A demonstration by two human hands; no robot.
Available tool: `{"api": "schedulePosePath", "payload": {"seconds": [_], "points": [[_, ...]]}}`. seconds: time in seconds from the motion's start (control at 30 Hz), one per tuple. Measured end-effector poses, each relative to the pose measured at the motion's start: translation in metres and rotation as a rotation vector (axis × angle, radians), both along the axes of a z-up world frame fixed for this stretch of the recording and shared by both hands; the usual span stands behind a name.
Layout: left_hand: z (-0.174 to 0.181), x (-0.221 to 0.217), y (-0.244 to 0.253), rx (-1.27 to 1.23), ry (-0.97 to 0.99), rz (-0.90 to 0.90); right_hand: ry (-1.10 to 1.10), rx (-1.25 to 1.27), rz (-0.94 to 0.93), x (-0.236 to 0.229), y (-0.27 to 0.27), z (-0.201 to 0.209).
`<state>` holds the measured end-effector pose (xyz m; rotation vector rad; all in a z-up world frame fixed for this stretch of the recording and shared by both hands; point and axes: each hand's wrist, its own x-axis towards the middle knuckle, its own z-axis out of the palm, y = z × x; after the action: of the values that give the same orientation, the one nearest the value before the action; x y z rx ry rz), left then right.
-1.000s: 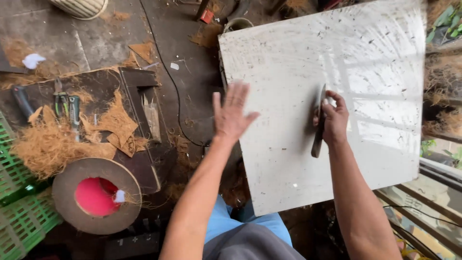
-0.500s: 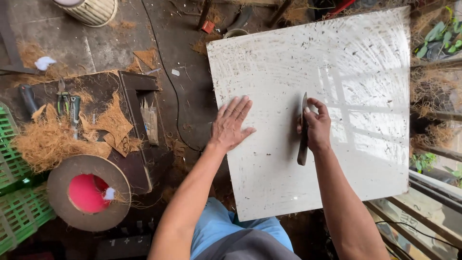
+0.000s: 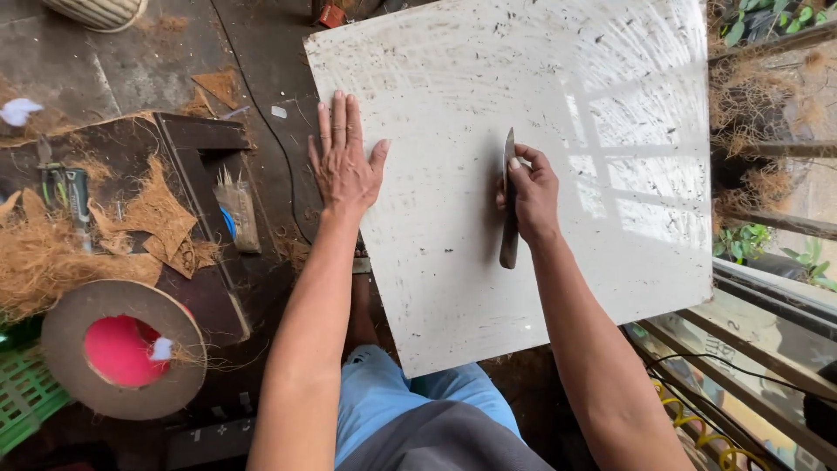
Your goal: The person uses a knife to scrape a white rectangular board, repeatedly moving the blade across the surface to remove residue. The person holds the board steady with one hand while scraping with the other, occasionally adjusting grip and position.
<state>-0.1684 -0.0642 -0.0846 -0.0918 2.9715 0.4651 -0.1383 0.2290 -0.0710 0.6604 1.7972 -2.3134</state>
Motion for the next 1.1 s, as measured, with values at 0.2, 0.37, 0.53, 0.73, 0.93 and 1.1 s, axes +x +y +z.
{"api": "schedulePosePath", "payload": {"seconds": [0.2,0.37,0.53,0.73,0.93,1.1], "points": [[-0.026,-0.019,0.007,0.464,0.002,0.656,-0.153,0.099,0.084,-0.006,-0.008,0.044],[0.000,0.036,0.027,0.140,0.029,0.566,0.011,-0.051,0.022,-0.007,0.001,0.004],[-0.004,0.176,0.150,-0.164,-0.077,-0.550,0.015,-0.063,0.041,-0.008,0.003,0.006],[-0.014,0.151,0.023,0.104,0.031,-0.332,-0.024,-0.026,0.082,-0.009,0.002,0.013],[-0.013,0.153,-0.120,0.012,0.068,1.118,-0.020,-0.010,0.061,-0.013,0.000,0.015],[0.029,0.120,0.042,0.215,-0.003,-0.027,-0.027,0.027,0.058,-0.010,-0.008,0.031]]}}
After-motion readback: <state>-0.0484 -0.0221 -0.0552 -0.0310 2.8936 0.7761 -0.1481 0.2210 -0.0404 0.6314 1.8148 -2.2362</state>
